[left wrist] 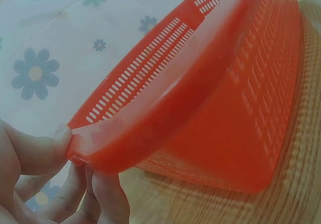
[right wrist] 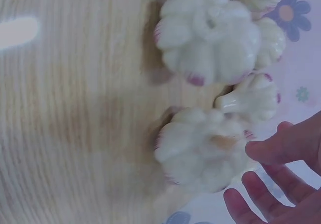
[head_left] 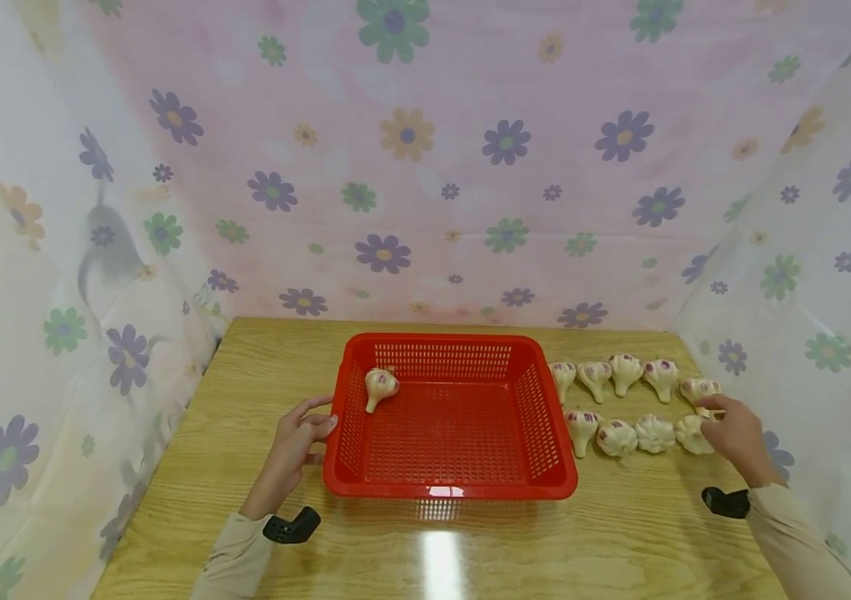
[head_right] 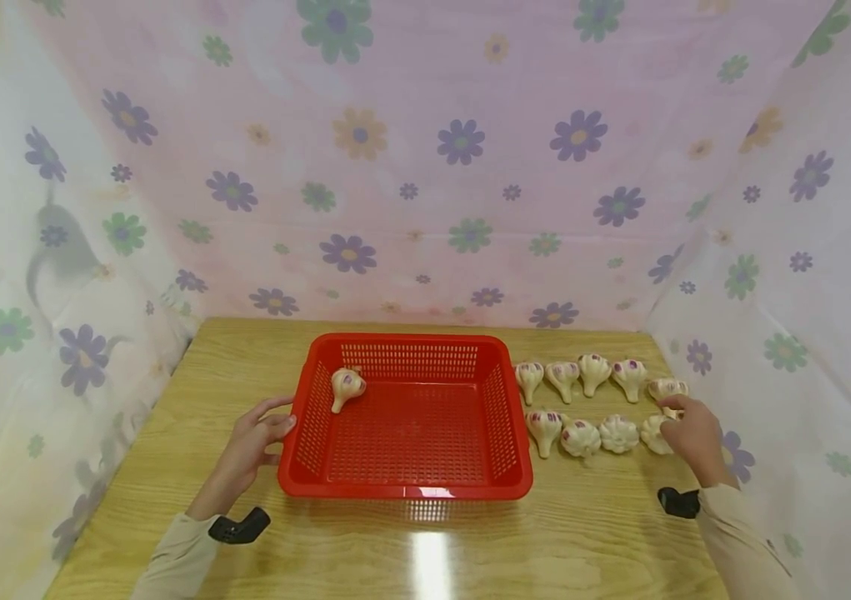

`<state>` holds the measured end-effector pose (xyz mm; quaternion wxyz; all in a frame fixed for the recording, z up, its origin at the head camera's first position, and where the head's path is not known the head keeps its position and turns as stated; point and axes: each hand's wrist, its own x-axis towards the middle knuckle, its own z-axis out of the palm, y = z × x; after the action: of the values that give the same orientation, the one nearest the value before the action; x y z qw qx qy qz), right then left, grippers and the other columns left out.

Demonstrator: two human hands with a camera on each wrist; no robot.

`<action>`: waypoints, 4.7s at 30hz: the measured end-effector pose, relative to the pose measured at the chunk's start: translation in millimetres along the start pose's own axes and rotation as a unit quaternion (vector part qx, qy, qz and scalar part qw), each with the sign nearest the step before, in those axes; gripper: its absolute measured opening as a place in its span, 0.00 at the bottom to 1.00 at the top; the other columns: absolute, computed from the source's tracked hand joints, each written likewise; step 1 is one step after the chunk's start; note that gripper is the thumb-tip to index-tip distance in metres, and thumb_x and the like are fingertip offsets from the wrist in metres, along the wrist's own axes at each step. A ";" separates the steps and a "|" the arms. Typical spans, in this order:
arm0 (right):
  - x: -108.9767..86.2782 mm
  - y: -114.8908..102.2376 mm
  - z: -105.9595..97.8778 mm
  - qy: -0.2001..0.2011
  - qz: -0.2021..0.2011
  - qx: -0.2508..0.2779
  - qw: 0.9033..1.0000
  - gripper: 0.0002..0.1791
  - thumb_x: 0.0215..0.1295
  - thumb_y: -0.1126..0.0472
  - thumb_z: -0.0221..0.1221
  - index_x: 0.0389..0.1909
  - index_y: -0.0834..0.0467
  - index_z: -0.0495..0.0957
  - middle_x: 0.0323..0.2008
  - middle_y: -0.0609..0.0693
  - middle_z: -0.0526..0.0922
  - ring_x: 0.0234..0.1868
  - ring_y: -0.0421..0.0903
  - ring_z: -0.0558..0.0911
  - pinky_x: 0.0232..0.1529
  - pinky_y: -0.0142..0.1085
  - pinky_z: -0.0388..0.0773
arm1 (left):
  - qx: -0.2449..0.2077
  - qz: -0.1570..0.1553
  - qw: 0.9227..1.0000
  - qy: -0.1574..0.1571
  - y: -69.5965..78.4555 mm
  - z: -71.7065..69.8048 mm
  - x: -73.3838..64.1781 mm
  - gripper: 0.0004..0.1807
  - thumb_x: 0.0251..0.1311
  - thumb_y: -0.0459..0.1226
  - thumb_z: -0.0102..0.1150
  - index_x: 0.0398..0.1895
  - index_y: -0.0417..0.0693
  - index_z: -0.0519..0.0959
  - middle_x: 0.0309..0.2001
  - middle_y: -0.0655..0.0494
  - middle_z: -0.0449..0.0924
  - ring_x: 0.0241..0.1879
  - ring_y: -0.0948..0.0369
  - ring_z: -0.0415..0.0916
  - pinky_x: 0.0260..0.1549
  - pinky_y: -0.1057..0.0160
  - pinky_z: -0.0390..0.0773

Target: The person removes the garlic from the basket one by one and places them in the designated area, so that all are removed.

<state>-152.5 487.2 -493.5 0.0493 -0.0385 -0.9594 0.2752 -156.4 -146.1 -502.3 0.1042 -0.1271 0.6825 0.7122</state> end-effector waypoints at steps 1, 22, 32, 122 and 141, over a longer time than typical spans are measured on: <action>1.5 -2.8 -0.9 0.000 -0.001 0.000 1.000 0.23 0.52 0.74 0.46 0.53 0.76 0.68 0.50 0.79 0.67 0.47 0.76 0.67 0.16 0.38 0.61 | 0.000 0.000 1.000 0.001 0.3 0.0 -0.1 0.23 0.61 0.32 0.57 0.60 0.49 0.72 0.42 0.46 0.79 0.34 0.54 0.80 0.23 0.56 0.81; 17.1 -99.4 4.3 -0.022 -0.065 0.094 0.993 0.16 0.66 0.67 0.56 0.52 0.69 0.72 0.53 0.70 0.71 0.51 0.65 0.72 0.38 0.47 0.79 | 0.013 0.000 1.000 -0.001 3.0 1.6 -2.2 0.23 0.61 0.34 0.58 0.60 0.50 0.72 0.41 0.46 0.80 0.33 0.55 0.79 0.23 0.55 0.81; 19.8 -134.9 6.8 -0.055 -0.073 0.125 0.988 0.19 0.68 0.57 0.55 0.55 0.64 0.73 0.53 0.64 0.75 0.49 0.52 0.77 0.42 0.41 0.77 | 0.014 -0.007 1.000 0.002 2.7 1.6 -3.3 0.23 0.61 0.35 0.59 0.60 0.51 0.72 0.42 0.46 0.80 0.32 0.56 0.79 0.21 0.57 0.80; 54.6 -338.0 189.5 -0.269 -0.016 0.305 0.913 0.28 0.58 0.62 0.65 0.59 0.63 0.69 0.54 0.62 0.71 0.46 0.56 0.76 0.44 0.51 0.78 | 0.005 -0.013 1.000 0.005 1.4 1.2 0.7 0.23 0.60 0.34 0.59 0.59 0.51 0.73 0.43 0.46 0.81 0.33 0.55 0.79 0.21 0.57 0.80; 60.6 -360.4 246.5 -0.287 0.032 0.315 0.904 0.28 0.58 0.57 0.65 0.54 0.65 0.66 0.47 0.59 0.72 0.42 0.57 0.78 0.42 0.50 0.79 | 0.010 -0.012 1.000 0.017 1.3 2.1 0.5 0.21 0.61 0.33 0.57 0.58 0.51 0.74 0.41 0.46 0.81 0.34 0.54 0.79 0.22 0.55 0.80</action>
<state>-258.0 59.4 -505.3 -0.2275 0.0291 -0.7934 0.5638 -157.4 -144.0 -501.1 0.1017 -0.1463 0.6895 0.7021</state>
